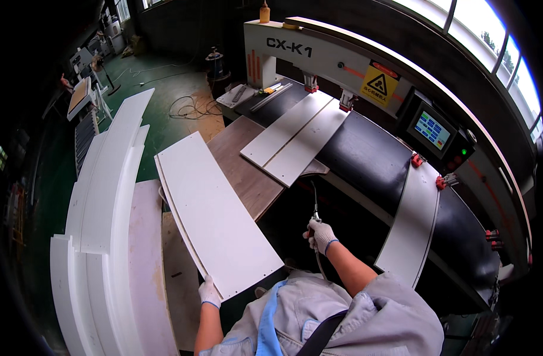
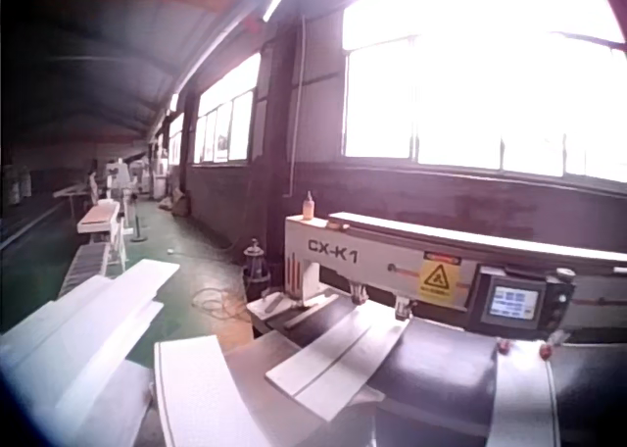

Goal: The person applies glue to white rectangular panels using a handheld applicator, placing each panel onto a machine bed for processing.

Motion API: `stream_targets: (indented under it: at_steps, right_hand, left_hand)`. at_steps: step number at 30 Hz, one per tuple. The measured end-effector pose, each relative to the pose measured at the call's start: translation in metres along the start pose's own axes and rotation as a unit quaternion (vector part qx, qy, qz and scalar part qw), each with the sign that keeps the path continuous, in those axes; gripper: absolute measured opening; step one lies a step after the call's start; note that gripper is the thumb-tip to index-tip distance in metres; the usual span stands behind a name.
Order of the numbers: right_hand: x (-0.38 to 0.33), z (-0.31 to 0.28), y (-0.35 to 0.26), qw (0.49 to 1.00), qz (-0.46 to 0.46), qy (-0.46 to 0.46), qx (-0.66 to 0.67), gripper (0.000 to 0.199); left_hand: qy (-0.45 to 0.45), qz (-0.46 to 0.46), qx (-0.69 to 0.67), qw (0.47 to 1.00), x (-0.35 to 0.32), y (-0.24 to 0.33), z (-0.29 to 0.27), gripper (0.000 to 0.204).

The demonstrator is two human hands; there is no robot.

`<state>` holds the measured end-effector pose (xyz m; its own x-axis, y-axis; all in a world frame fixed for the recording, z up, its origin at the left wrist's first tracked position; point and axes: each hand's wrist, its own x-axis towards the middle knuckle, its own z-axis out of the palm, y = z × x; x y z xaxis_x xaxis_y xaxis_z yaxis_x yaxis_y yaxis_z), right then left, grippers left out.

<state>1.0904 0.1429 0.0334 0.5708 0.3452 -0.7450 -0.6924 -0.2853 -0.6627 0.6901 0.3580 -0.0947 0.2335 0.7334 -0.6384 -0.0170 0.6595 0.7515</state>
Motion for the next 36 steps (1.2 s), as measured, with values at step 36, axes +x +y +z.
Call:
stream_targets:
  at_steps: [36]
  right_hand:
    - [0.148,0.019,-0.429,0.963,-0.214,0.002,0.164,0.026]
  left_hand:
    - [0.178,-0.127,0.025,0.975,-0.05,-0.063,0.119,0.052]
